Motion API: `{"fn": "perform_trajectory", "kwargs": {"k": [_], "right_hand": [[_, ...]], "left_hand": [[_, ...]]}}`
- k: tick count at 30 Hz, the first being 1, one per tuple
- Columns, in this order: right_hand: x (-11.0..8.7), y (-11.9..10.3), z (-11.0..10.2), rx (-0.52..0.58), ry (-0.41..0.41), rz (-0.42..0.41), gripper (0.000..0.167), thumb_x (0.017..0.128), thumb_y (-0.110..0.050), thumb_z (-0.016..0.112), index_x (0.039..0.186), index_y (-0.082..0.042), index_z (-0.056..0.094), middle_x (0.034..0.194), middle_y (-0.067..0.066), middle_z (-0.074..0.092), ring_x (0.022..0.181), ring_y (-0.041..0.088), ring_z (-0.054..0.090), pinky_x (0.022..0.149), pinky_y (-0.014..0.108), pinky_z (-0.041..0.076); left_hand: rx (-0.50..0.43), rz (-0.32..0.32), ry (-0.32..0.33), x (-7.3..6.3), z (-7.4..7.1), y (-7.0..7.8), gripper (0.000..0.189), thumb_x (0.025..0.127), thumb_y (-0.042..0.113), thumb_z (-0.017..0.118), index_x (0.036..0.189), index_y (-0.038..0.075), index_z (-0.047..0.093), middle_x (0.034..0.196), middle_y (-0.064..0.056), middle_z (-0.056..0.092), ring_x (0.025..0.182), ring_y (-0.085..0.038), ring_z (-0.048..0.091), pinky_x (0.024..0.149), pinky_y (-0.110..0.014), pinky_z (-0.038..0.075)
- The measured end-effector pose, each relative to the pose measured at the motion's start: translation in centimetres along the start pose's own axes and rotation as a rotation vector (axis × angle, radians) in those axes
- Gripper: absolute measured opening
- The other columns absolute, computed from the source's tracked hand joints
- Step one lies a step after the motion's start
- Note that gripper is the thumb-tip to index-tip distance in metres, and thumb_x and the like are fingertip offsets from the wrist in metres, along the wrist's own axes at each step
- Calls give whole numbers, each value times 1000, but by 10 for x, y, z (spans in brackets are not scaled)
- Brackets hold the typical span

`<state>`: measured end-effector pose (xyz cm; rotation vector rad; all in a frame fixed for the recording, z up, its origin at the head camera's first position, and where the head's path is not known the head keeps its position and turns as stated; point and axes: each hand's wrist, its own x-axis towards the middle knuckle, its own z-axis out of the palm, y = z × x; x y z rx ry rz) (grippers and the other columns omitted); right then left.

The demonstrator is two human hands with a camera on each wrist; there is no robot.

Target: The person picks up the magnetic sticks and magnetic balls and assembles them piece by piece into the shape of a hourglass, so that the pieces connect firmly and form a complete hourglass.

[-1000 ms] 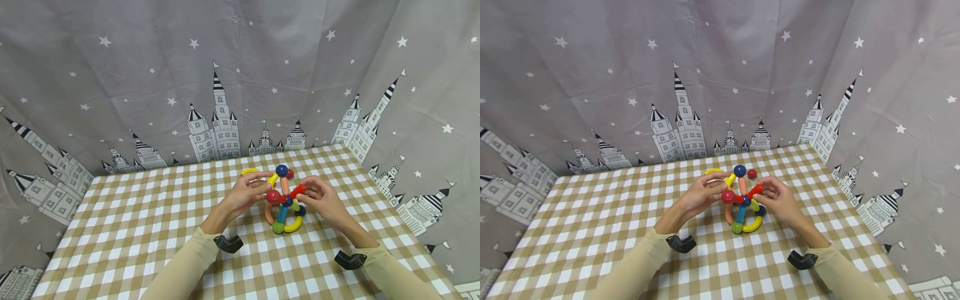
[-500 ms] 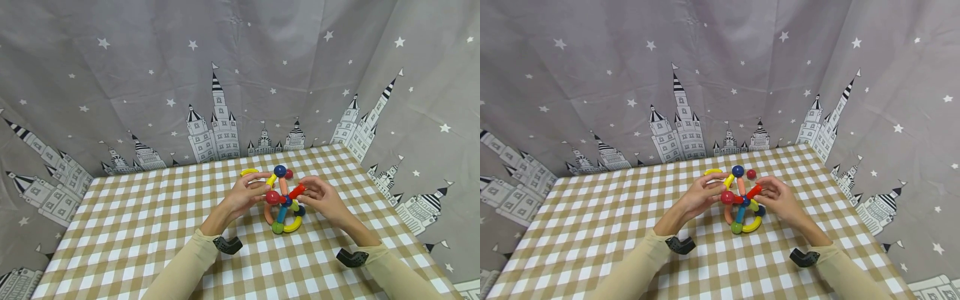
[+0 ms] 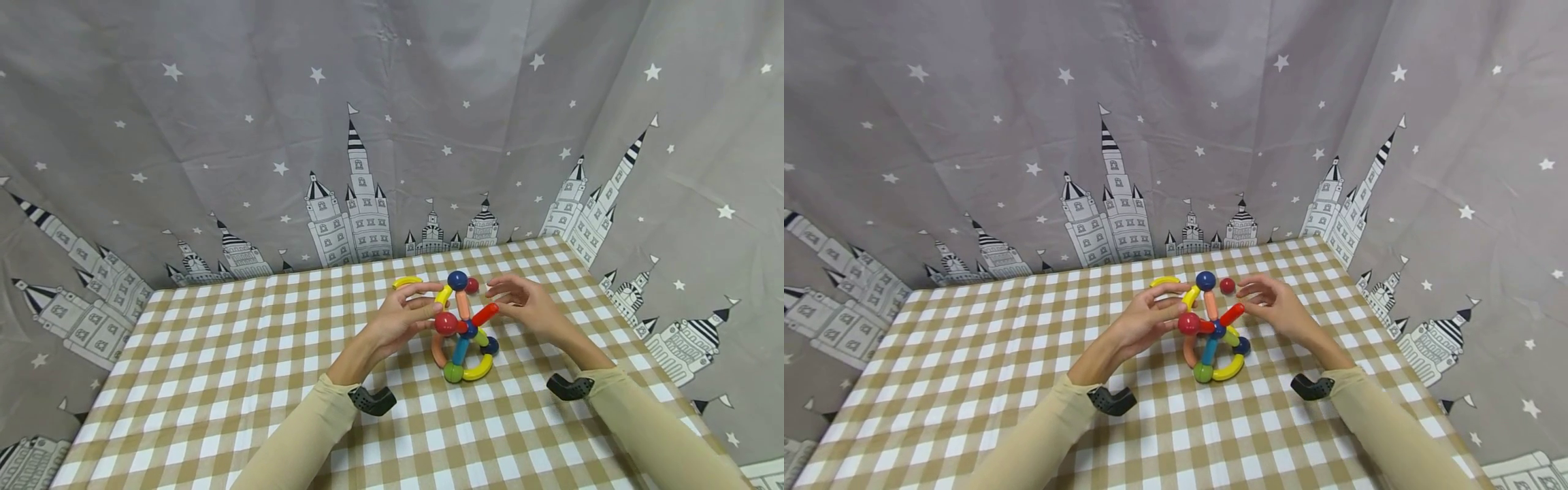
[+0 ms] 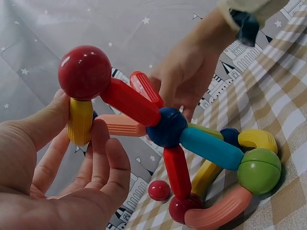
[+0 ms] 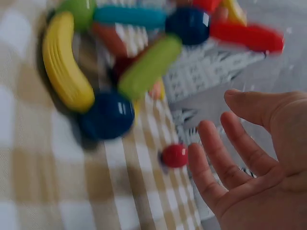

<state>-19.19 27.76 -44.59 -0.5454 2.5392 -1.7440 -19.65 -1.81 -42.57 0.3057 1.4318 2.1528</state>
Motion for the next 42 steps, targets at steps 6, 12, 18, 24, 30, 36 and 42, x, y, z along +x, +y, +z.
{"fn": "perform_trajectory", "kwargs": {"k": [6, 12, 18, 24, 30, 36, 42], "right_hand": [[26, 19, -7, -163, 19, 22, 41, 94, 3, 71, 132, 2, 60, 124, 26, 66, 101, 41, 69, 82, 30, 57], [45, 35, -4, -215, -20, 26, 42, 94, 2, 72, 134, -1, 60, 130, 26, 64, 103, 41, 69, 90, 52, 56], [56, 47, 1, -231, -48, 14, 42, 92, 5, 71, 132, -4, 63, 132, 22, 64, 107, 43, 67, 92, 56, 54], [60, 47, 4, -289, -66, 41, 43, 91, 4, 70, 132, -7, 63, 134, 21, 63, 107, 41, 67, 90, 54, 56], [63, 45, 7, -318, -89, 59, 38, 94, 5, 68, 131, -5, 63, 129, 21, 65, 108, 40, 66, 92, 55, 54], [65, 47, 11, -349, -65, 58, 34, 94, 3, 69, 127, -4, 65, 123, 19, 68, 108, 40, 67, 95, 56, 52], [67, 49, 14, -344, -34, 58, 36, 91, 4, 72, 126, -3, 65, 120, 19, 69, 106, 38, 67, 96, 55, 52]], "left_hand": [[3, -10, 10, 0, -1, -1, 35, 98, -4, 64, 132, 4, 63, 120, -16, 69, 116, -31, 63, 86, -35, 56], [-1, -17, 4, 2, -2, -2, 36, 99, -4, 63, 133, 3, 61, 120, -18, 70, 119, -33, 63, 87, -36, 56], [-3, -27, -8, 1, -1, -1, 36, 99, -3, 63, 135, 3, 60, 125, -24, 67, 115, -29, 65, 89, -37, 56], [-1, -32, -10, 1, 0, 0, 35, 99, -2, 63, 134, 3, 60, 111, -11, 73, 112, -27, 66, 88, -36, 56], [-9, -20, -9, 1, -1, 0, 37, 99, -3, 63, 136, 1, 58, 109, -9, 74, 112, -26, 67, 88, -37, 56], [-13, -19, -1, 1, -1, -1, 36, 99, -3, 63, 134, 2, 60, 124, -24, 68, 113, -27, 68, 89, -38, 56], [-16, -18, 6, 0, -1, 0, 33, 99, -3, 64, 131, 5, 63, 130, -31, 63, 110, -25, 68, 89, -38, 57]]}}
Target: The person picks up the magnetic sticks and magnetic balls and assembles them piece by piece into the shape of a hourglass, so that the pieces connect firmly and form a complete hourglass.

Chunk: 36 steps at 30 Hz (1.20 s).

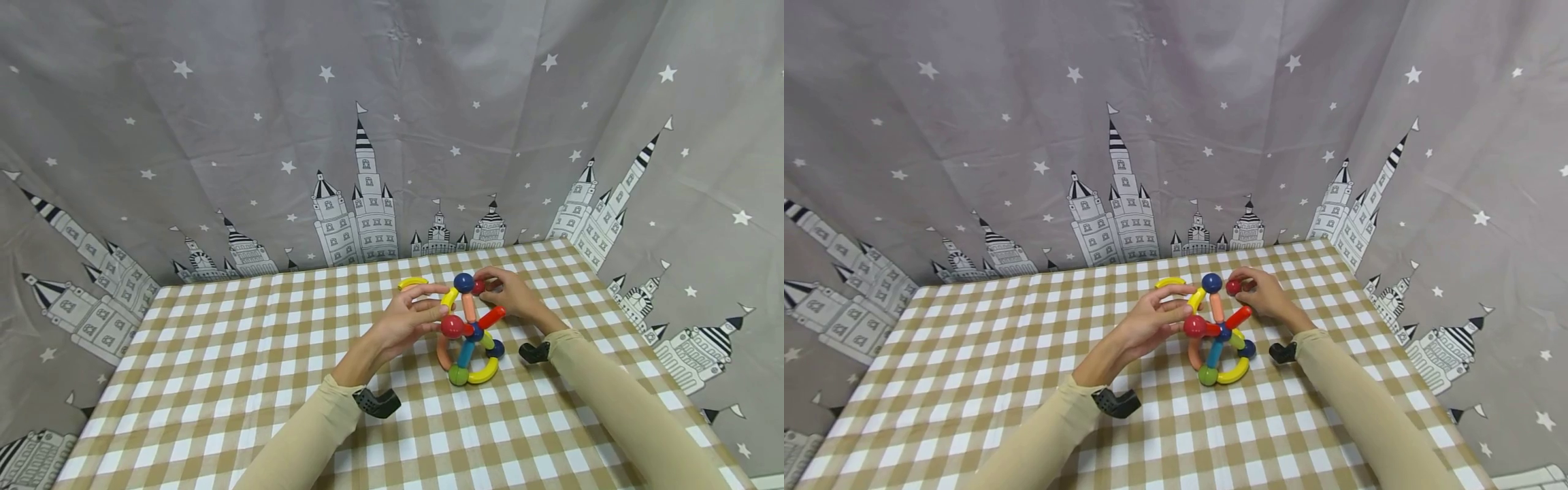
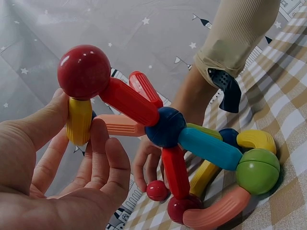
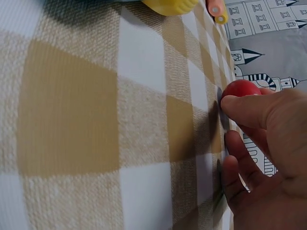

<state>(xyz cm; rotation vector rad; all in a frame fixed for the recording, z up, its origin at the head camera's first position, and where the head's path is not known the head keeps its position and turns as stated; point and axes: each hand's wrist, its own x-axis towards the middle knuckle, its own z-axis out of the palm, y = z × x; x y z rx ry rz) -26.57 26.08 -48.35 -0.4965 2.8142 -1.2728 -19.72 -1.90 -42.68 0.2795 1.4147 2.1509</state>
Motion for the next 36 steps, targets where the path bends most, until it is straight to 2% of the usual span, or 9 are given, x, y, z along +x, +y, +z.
{"fn": "perform_trajectory", "kwargs": {"k": [4, 7, 10, 15, 21, 25, 31, 36], "right_hand": [[0, -1, 0, -9, 6, 25, 36, 91, 2, 73, 126, -4, 65, 121, 18, 69, 104, 36, 66, 96, 54, 52], [0, -1, 0, -17, 10, 40, 36, 92, 0, 74, 127, -4, 65, 121, 18, 69, 103, 35, 66, 95, 53, 52], [-2, 0, -1, -23, 10, 45, 37, 92, -2, 74, 127, -2, 64, 119, 19, 69, 101, 34, 67, 92, 51, 53], [-6, 2, -4, -41, 0, 68, 36, 93, -8, 75, 127, -2, 65, 117, 17, 69, 98, 31, 67, 87, 46, 55], [-17, 1, -15, -39, -13, 45, 35, 94, -14, 76, 126, -3, 66, 118, 16, 70, 96, 29, 68, 86, 44, 56], [-29, -4, -24, -25, -3, 45, 37, 94, -18, 76, 127, -4, 67, 120, 16, 70, 96, 28, 68, 80, 36, 56], [-48, -19, -37, 56, 29, -13, 40, 96, -16, 74, 131, -1, 64, 127, 19, 67, 95, 29, 70, 76, 26, 56], [-65, -34, -45, 136, 57, -53, 39, 96, -12, 73, 133, -1, 63, 124, 17, 68, 95, 26, 69, 78, 24, 57]], "left_hand": [[7, 1, -3, 0, 0, 0, 33, 99, -3, 63, 131, 5, 63, 131, -30, 62, 117, -31, 66, 89, -38, 56], [4, -2, -7, 1, 1, -1, 33, 99, -2, 63, 132, 4, 62, 138, -36, 55, 121, -35, 63, 90, -37, 56], [1, -8, -2, 2, 1, -2, 34, 99, -2, 63, 132, 4, 61, 141, -38, 51, 120, -33, 64, 89, -36, 56], [-3, -14, 7, 1, 1, -3, 34, 99, -3, 64, 132, 4, 62, 137, -34, 57, 116, -29, 66, 87, -35, 57], [-6, -18, 11, 1, 1, -4, 33, 98, -3, 65, 131, 5, 63, 138, -35, 55, 112, -27, 67, 86, -35, 57], [-5, -14, 11, 0, 1, -3, 33, 98, -3, 65, 130, 5, 63, 131, -31, 62, 109, -25, 68, 85, -35, 57], [-8, -1, 7, 0, 0, -2, 33, 98, -5, 63, 130, 4, 63, 111, -11, 73, 105, -22, 69, 84, -35, 57], [1, -4, 9, 1, -1, -2, 34, 98, -4, 64, 131, 5, 63, 114, -14, 72, 105, -22, 67, 84, -35, 56]]}}
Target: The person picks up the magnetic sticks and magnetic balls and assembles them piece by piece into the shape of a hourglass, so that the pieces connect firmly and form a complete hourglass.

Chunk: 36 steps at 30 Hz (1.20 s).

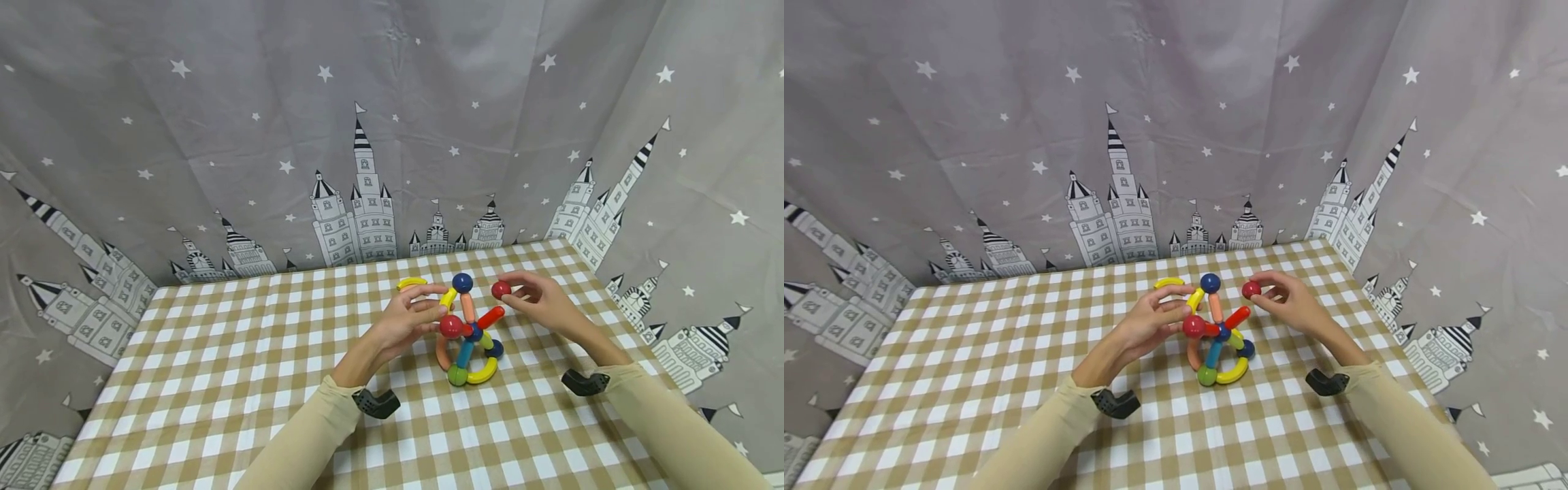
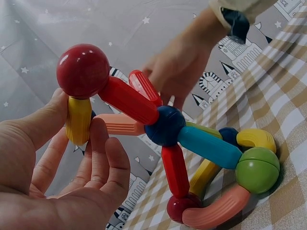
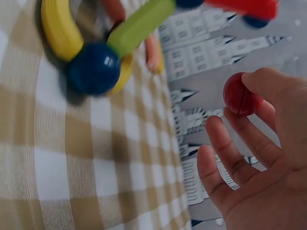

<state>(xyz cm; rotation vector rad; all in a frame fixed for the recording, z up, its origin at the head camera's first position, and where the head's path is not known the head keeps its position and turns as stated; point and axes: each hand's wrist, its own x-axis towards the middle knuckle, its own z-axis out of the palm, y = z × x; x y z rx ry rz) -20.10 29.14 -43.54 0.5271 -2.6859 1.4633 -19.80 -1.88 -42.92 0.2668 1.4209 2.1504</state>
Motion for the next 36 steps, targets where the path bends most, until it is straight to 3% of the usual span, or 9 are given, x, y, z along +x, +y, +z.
{"fn": "perform_trajectory", "kwargs": {"k": [7, 12, 15, 25, 33, 36], "right_hand": [[-25, -27, -8, 54, 63, -77, 36, 96, -7, 73, 130, -1, 64, 118, 16, 69, 93, 15, 68, 79, 22, 57], [-35, -40, -10, 69, 81, -124, 35, 94, -1, 73, 128, -1, 65, 117, 15, 68, 93, 16, 69, 78, 23, 58], [-40, -44, -7, 78, 88, -129, 34, 93, 0, 73, 127, -2, 65, 116, 13, 69, 93, 16, 69, 78, 24, 58], [-44, -44, 5, 144, 97, -116, 38, 92, 2, 74, 129, 0, 64, 120, 12, 69, 96, 17, 70, 83, 24, 58], [-41, -53, 8, 153, 49, -179, 36, 92, 4, 72, 127, 0, 65, 118, 16, 69, 98, 18, 71, 84, 27, 58], [-39, -59, 9, 128, 33, -198, 36, 92, 4, 73, 127, 0, 65, 117, 16, 69, 96, 18, 71, 83, 27, 59]], "left_hand": [[4, -1, -13, 0, 1, 1, 35, 99, -3, 64, 133, 5, 61, 113, -13, 72, 106, -22, 67, 86, -35, 56], [1, 8, -11, 0, 0, 1, 35, 99, -3, 64, 132, 5, 61, 120, -21, 69, 105, -22, 68, 84, -34, 56], [1, 3, -9, 0, 0, 1, 34, 99, -3, 64, 132, 5, 61, 118, -19, 70, 105, -22, 68, 84, -33, 56], [5, -10, -11, 0, 0, 1, 34, 99, -2, 64, 133, 5, 61, 131, -30, 62, 107, -23, 67, 86, -34, 56], [11, -6, 3, 0, 1, 2, 36, 98, -2, 65, 134, 4, 61, 121, -18, 70, 106, -22, 67, 85, -35, 57], [13, -6, 7, 0, 1, 2, 37, 98, -1, 66, 134, 4, 61, 128, -24, 65, 105, -21, 67, 85, -35, 57]]}}
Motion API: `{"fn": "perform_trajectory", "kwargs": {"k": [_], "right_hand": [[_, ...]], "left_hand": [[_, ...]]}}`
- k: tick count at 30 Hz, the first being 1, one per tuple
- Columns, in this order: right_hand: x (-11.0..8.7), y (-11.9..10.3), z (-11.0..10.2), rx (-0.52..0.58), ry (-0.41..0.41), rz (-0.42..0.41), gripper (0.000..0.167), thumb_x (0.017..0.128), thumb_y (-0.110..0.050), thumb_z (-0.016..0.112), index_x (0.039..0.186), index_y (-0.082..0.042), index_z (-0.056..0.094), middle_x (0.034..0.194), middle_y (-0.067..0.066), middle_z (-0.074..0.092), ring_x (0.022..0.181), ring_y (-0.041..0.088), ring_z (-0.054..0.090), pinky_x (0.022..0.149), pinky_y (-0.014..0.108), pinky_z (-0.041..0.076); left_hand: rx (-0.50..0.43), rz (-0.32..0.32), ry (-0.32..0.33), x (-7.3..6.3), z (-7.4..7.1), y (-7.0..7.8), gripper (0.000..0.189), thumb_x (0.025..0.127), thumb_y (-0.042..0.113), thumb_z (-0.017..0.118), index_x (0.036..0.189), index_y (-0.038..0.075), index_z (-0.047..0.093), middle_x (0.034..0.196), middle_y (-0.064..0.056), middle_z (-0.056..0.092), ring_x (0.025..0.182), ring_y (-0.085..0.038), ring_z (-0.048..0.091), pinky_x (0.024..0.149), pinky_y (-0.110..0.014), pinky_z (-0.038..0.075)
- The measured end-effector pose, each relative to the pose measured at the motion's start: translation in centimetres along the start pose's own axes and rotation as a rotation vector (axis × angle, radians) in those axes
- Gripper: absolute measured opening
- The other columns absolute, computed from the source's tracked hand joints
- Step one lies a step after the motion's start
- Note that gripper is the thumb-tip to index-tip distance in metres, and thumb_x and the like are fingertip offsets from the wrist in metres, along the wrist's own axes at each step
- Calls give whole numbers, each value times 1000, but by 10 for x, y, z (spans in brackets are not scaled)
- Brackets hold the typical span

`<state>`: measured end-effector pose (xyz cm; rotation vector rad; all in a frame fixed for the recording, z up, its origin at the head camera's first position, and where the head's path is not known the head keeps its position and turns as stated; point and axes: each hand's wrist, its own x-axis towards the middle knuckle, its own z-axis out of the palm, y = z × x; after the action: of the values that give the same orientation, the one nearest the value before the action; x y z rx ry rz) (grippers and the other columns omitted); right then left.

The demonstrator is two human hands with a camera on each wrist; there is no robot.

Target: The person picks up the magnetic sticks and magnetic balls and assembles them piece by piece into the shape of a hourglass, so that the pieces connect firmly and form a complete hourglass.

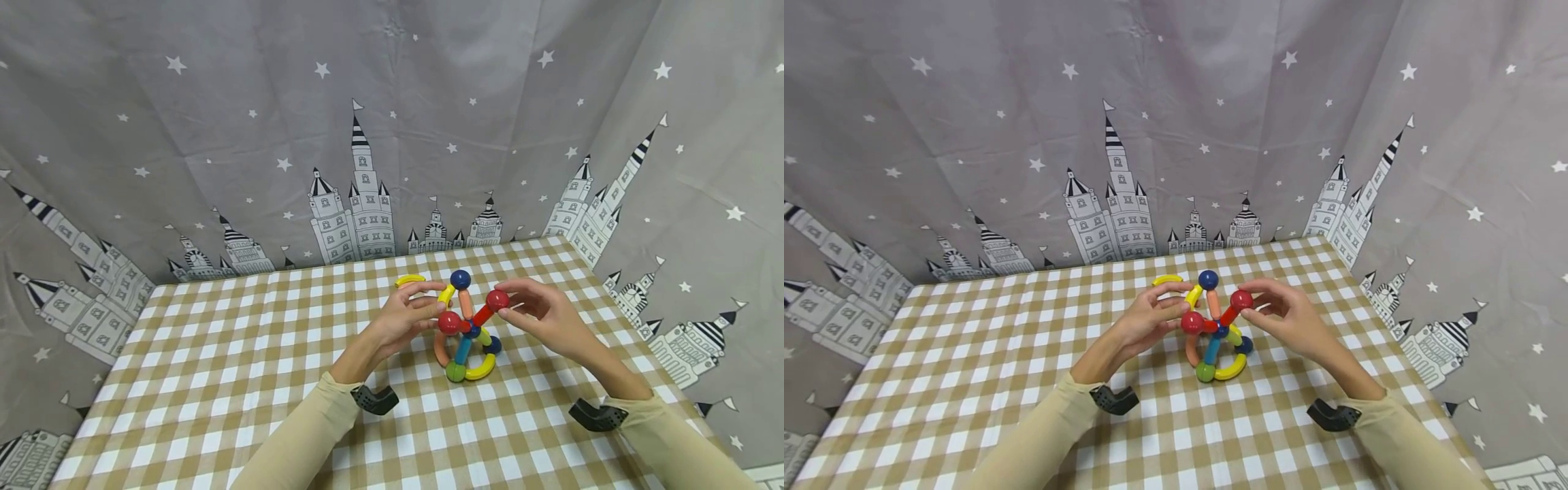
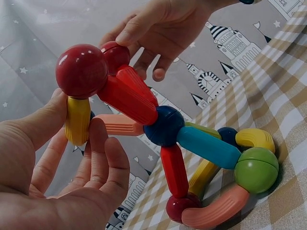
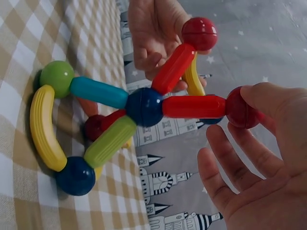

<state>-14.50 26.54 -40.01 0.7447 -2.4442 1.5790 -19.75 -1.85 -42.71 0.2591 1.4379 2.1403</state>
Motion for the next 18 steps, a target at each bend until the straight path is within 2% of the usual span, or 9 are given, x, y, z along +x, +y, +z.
{"fn": "perform_trajectory", "kwargs": {"k": [3, 6, 13, 18], "right_hand": [[2, -4, 2, -18, -6, -3, 36, 92, 4, 73, 127, 0, 65, 115, 15, 70, 94, 17, 71, 80, 27, 59], [4, -6, 4, -24, -17, 1, 35, 93, 3, 73, 127, -1, 65, 116, 14, 71, 95, 19, 71, 80, 28, 59], [10, -9, 9, -28, -33, 27, 36, 95, -4, 73, 130, -4, 64, 123, 12, 69, 99, 22, 71, 81, 29, 59], [11, -7, 13, 14, -34, 25, 37, 95, -1, 71, 131, 0, 62, 124, 14, 68, 99, 25, 71, 79, 30, 60]], "left_hand": [[-2, 4, -5, 0, -1, -1, 37, 98, -2, 65, 134, 4, 61, 132, -27, 63, 106, -21, 67, 86, -35, 57], [-7, 6, -12, 0, -1, -2, 36, 98, -3, 64, 134, 4, 61, 129, -24, 65, 107, -22, 66, 86, -36, 56], [-19, -5, 1, 0, -1, -2, 35, 99, -1, 64, 133, 7, 62, 141, -31, 55, 121, -34, 61, 87, -35, 56], [-23, -2, 4, 0, 0, -3, 35, 99, 0, 64, 133, 7, 61, 141, -33, 54, 113, -27, 65, 87, -35, 55]]}}
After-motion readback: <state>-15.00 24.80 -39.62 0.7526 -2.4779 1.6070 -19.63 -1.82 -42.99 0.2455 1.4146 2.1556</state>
